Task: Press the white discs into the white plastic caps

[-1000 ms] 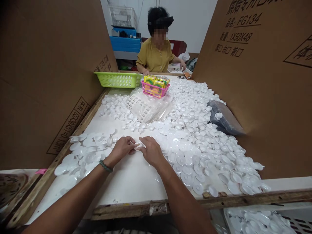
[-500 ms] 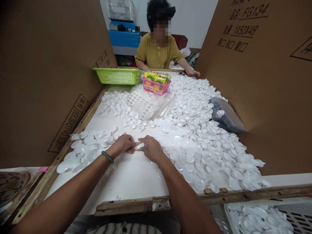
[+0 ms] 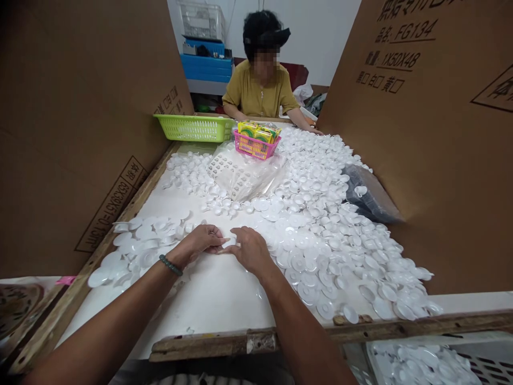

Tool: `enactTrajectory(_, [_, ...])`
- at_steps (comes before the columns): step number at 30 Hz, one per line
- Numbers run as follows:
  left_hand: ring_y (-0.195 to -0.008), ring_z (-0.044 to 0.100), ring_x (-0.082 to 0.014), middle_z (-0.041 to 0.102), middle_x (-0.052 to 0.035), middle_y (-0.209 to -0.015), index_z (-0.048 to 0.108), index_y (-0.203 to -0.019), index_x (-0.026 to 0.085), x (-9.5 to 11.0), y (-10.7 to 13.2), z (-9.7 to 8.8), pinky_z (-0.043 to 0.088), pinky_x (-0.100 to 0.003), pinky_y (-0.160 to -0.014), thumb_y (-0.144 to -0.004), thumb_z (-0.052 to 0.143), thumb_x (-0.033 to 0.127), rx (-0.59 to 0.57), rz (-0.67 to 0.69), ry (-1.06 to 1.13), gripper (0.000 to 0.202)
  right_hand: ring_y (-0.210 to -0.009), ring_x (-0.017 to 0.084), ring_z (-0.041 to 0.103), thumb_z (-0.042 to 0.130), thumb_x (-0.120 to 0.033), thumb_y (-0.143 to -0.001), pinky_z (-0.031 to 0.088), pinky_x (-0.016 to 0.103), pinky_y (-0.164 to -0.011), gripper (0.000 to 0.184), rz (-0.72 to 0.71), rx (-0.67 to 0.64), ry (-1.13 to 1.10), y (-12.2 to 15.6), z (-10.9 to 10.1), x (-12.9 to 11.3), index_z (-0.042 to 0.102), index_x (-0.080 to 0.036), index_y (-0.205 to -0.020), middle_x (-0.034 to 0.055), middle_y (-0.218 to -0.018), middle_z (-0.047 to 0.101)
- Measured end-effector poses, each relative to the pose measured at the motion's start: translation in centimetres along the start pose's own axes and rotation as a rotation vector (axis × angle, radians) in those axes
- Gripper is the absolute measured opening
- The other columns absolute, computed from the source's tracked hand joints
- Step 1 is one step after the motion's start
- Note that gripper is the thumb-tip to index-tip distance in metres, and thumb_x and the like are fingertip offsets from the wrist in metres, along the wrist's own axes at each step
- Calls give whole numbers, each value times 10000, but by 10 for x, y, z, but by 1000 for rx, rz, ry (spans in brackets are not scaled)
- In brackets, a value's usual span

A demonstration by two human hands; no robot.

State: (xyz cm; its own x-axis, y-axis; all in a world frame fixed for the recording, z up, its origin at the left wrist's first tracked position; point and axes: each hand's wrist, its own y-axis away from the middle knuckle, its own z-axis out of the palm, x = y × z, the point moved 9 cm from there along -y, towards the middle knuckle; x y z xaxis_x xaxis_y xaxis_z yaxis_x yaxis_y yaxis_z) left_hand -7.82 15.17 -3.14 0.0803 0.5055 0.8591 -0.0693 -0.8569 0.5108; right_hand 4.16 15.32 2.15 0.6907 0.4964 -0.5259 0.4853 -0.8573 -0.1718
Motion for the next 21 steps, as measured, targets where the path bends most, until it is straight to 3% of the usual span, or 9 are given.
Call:
enactTrajectory(4, [-439, 533, -81, 529, 47, -444, 492, -616, 138, -1, 0, 1, 466, -219, -520, -559, 750, 203, -10, 9, 15, 272, -733, 133, 538, 654, -261, -771, 406, 241, -645, 236, -15, -49, -56, 1, 5, 2, 634, -220, -1003, 1, -775, 591])
enactTrajectory(16, [-453, 571, -133, 578, 5, -440, 471, -543, 156, -9, -8, 2, 505, -285, -564, -529, 782, 232, -27, -115, -79, 321, -625, 115, 530, 711, -222, -695, 388, 224, -558, 182, 106, -26, -168, -3, 11, 12, 649, -188, -862, -22, -680, 582])
enactTrajectory(21, [-452, 564, -127, 579, 1, -449, 472, -537, 158, -7, -5, 1, 504, -278, -562, -566, 752, 200, -3, -98, -71, 285, -683, 132, 514, 654, -299, -769, 358, 237, -584, 104, 44, 58, 56, 2, 4, 3, 657, -195, -774, 4, -714, 570])
